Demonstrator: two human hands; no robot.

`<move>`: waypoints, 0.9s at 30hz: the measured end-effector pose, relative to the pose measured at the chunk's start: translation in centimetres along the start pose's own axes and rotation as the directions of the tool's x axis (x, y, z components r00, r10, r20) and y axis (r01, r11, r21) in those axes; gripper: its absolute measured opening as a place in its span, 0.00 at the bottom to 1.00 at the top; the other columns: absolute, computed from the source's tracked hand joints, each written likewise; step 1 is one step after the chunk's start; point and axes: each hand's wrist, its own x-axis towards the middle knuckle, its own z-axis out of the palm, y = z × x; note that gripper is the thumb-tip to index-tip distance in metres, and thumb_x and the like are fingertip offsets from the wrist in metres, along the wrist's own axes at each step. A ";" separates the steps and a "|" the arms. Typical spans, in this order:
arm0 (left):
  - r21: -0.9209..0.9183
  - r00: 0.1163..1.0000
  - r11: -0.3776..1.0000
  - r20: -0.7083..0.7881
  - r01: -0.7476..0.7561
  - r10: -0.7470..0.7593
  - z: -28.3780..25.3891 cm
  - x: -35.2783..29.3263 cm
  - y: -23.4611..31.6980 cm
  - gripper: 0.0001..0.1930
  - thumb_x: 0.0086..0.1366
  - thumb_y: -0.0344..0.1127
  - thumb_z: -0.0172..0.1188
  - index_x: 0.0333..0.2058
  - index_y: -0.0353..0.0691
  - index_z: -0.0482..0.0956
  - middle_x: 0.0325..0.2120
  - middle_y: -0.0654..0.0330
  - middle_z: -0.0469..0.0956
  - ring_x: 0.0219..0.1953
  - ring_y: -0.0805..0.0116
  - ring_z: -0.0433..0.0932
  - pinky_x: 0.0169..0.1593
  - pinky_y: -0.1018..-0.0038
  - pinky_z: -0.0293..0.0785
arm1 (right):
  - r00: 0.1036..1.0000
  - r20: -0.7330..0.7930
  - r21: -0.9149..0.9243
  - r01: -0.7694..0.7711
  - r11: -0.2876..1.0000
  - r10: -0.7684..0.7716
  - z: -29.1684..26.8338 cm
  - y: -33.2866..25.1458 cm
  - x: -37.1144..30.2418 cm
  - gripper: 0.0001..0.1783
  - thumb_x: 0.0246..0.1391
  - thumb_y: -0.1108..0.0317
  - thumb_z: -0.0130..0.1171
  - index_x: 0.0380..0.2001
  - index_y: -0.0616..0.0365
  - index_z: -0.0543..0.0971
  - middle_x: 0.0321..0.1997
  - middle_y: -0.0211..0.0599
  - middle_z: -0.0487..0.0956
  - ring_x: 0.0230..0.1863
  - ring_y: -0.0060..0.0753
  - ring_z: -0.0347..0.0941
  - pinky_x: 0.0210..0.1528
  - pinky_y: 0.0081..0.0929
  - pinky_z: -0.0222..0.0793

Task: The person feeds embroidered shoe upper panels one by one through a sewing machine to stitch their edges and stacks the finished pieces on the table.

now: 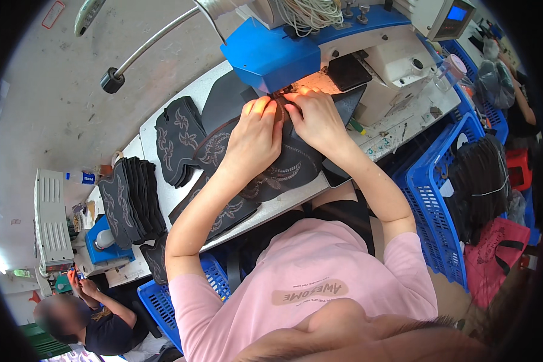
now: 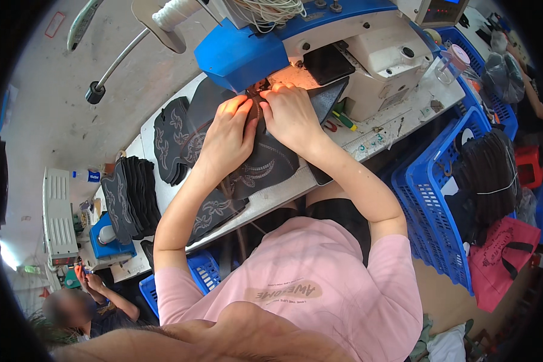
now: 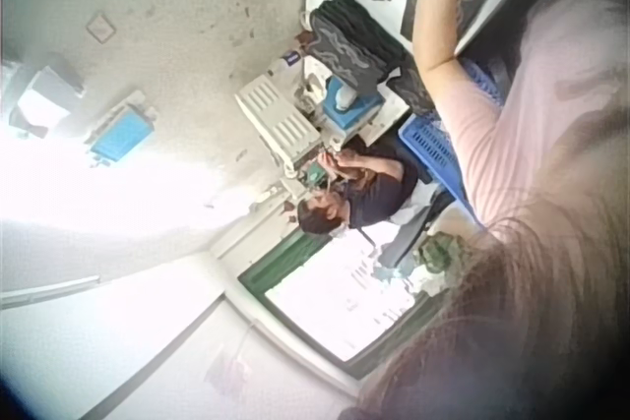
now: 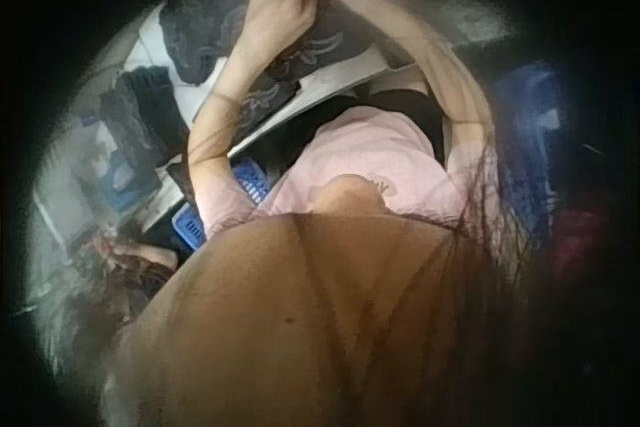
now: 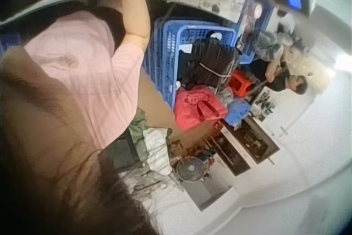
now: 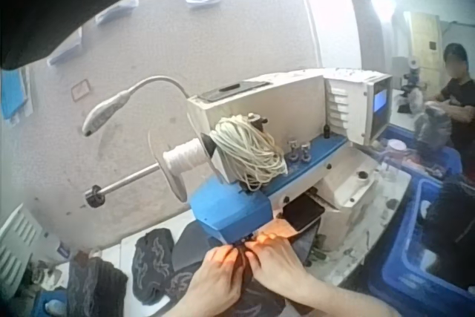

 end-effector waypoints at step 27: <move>0.022 0.994 0.994 -0.005 0.107 -0.107 0.5 0.6 1.3 0.17 0.63 0.32 0.55 0.47 0.25 0.73 0.51 0.39 0.70 0.55 0.44 0.69 0.57 0.60 0.67 | 0.990 0.035 -0.004 0.135 0.991 -0.135 -2.0 1.7 1.2 0.06 0.52 0.72 0.59 0.31 0.64 0.78 0.34 0.45 0.78 0.40 0.50 0.74 0.46 0.41 0.69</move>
